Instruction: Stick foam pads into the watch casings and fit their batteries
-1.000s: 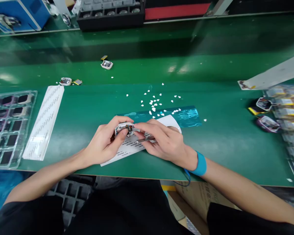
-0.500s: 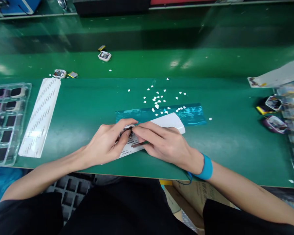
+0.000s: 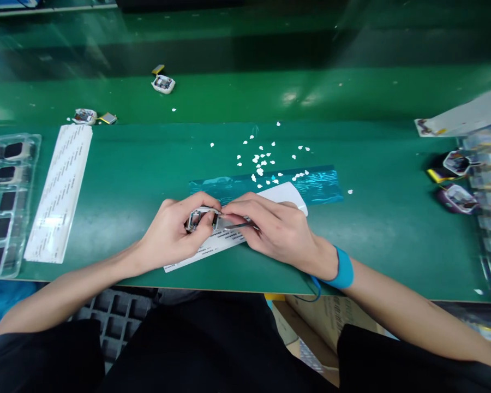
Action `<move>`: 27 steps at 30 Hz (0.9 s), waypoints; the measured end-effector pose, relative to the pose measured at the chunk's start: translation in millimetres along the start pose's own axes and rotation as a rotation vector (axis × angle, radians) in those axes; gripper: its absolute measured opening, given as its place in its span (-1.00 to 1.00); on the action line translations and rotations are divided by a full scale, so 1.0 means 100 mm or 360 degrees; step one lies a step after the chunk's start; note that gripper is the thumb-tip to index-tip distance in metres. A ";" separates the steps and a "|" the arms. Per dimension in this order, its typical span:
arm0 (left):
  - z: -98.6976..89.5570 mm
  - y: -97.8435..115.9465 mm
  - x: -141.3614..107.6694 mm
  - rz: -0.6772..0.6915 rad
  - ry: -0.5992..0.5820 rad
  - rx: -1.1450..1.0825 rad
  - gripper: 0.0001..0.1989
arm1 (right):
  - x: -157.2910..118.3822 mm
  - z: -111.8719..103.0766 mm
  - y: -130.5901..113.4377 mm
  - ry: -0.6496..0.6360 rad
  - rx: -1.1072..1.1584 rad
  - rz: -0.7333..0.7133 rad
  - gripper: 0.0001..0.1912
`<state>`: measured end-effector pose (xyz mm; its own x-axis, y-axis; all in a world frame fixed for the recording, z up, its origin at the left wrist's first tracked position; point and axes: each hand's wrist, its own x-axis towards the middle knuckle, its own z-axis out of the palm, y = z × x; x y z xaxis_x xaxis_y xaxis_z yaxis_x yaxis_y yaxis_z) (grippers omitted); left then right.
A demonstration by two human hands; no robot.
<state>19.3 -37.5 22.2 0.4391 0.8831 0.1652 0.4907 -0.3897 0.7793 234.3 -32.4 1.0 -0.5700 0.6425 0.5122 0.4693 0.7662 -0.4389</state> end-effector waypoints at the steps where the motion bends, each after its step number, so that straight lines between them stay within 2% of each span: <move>1: 0.00 0.00 0.00 0.0017 -0.0015 -0.0004 -0.88 | 0.00 0.00 0.00 0.0025 -0.0002 0.0004 -0.82; 6: -0.01 -0.01 0.01 0.0111 -0.0120 -0.0032 -0.86 | 0.01 0.01 0.02 0.0158 -0.0075 -0.0015 -0.80; 11: -0.04 -0.02 0.02 0.0020 -0.0201 -0.0132 -0.86 | 0.01 -0.05 0.02 0.0025 -0.0330 -0.0209 -0.70; 15: -0.04 -0.02 0.01 -0.0074 -0.0283 -0.0194 -0.86 | 0.02 -0.09 0.01 -0.0043 -0.0481 -0.0309 -0.70; 17: -0.04 -0.01 0.00 -0.0111 -0.0321 -0.0214 -0.86 | 0.03 -0.09 0.04 -0.0017 -0.0566 -0.0217 -0.70; 19: -0.04 -0.01 0.00 -0.0177 -0.0318 -0.0270 -0.86 | 0.05 -0.10 0.10 0.0095 -0.0683 -0.0025 -0.60; 21: -0.04 0.00 -0.01 -0.0284 -0.0253 -0.0366 -0.86 | 0.06 -0.12 0.15 0.0195 -0.0784 0.0106 -0.49; 22: -0.04 -0.01 -0.01 -0.0337 -0.0213 -0.0422 -0.86 | 0.06 -0.12 0.17 0.0194 -0.0806 0.0101 -0.46; 24: -0.04 -0.02 -0.01 -0.0414 -0.0154 -0.0526 -0.88 | 0.05 -0.13 0.17 0.0086 -0.0777 -0.0030 -0.48; 27: -0.03 -0.04 -0.02 -0.0424 -0.0168 -0.0619 -0.89 | 0.01 -0.12 0.13 -0.0055 -0.0650 -0.0269 -0.56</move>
<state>14.2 -37.0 20.0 0.4202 0.8997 -0.1178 0.2878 -0.0090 0.9576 247.7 -21.6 4.6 -0.6805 0.5123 0.5239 0.5915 0.8061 -0.0199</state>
